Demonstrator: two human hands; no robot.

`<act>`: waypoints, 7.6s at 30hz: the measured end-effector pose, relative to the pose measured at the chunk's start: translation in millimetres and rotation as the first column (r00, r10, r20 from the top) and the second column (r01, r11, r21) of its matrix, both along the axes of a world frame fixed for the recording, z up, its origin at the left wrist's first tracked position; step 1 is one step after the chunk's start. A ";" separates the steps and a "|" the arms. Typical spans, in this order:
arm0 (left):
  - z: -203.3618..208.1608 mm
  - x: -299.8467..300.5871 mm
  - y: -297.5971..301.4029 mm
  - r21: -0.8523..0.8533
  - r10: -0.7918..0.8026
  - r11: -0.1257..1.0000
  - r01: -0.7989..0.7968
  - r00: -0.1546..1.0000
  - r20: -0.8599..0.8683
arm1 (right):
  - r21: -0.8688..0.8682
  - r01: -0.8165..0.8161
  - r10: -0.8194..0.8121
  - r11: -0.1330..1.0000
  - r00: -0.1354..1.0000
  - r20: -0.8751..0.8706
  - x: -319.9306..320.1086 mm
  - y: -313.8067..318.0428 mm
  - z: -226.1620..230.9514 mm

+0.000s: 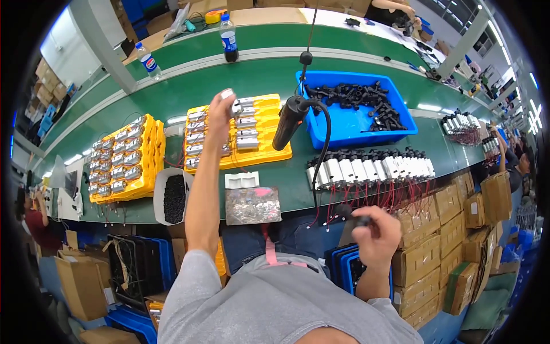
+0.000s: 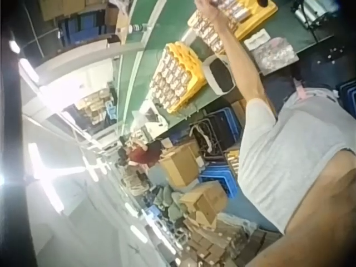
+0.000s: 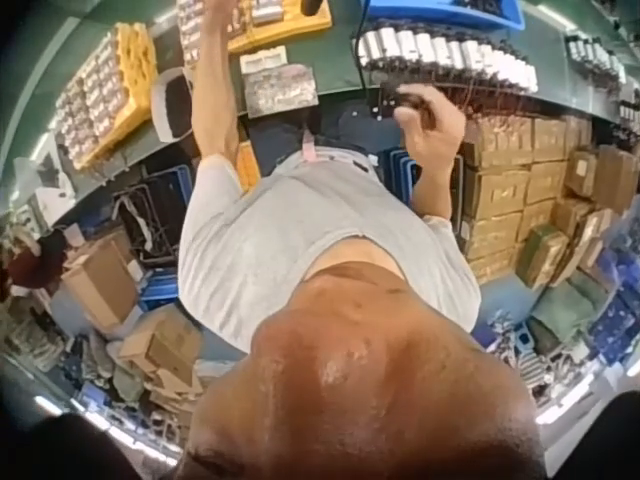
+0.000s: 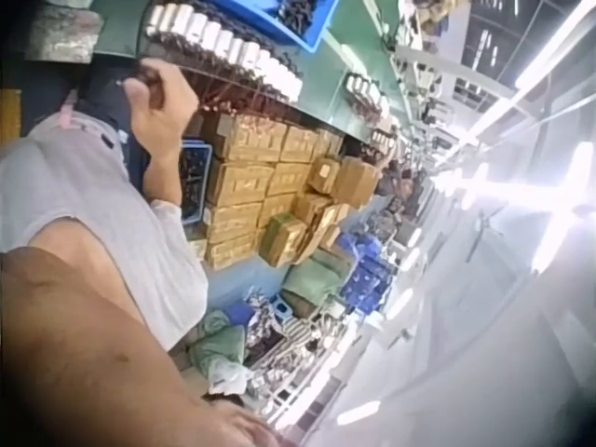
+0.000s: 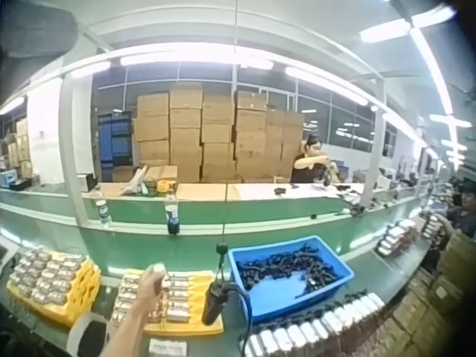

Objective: Assembling small electric motors using an electric screwdriver and various components on a factory production line.

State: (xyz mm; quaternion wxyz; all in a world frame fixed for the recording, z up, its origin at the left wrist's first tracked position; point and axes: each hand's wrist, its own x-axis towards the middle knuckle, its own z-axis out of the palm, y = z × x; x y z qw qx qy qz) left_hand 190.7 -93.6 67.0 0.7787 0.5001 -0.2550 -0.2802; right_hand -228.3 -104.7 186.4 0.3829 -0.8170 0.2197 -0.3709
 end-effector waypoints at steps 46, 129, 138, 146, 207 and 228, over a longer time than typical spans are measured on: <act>30.9 -226.1 177.8 0.194 0.000 0.805 -0.561 0.327 0.945 | 0.248 -0.538 0.564 0.806 0.825 -0.045 121.5 24.3 -71.8; -30.6 -159.1 116.6 0.535 -0.280 0.635 -0.557 0.479 0.832 | -0.204 -0.540 0.261 0.816 0.660 -0.704 238.2 -39.4 -151.9; -25.7 -37.6 260.5 0.549 -0.255 0.275 -0.789 0.491 0.833 | -0.531 -0.067 0.326 0.845 0.851 0.412 96.0 -29.4 -50.1; -26.4 -22.5 248.8 0.888 -0.439 0.285 -0.360 0.775 0.455 | 0.356 -0.314 0.127 0.880 0.879 0.460 144.0 -87.1 -82.7; -57.5 -115.9 99.0 0.329 -0.098 0.904 -0.273 0.616 0.782 | 0.112 -0.391 0.289 0.914 0.819 0.496 238.2 -16.1 -90.1; -54.9 -113.7 93.7 0.451 -0.208 0.874 -0.183 0.697 0.686 | 0.014 -0.293 0.265 0.956 0.884 0.384 254.3 -9.7 -96.6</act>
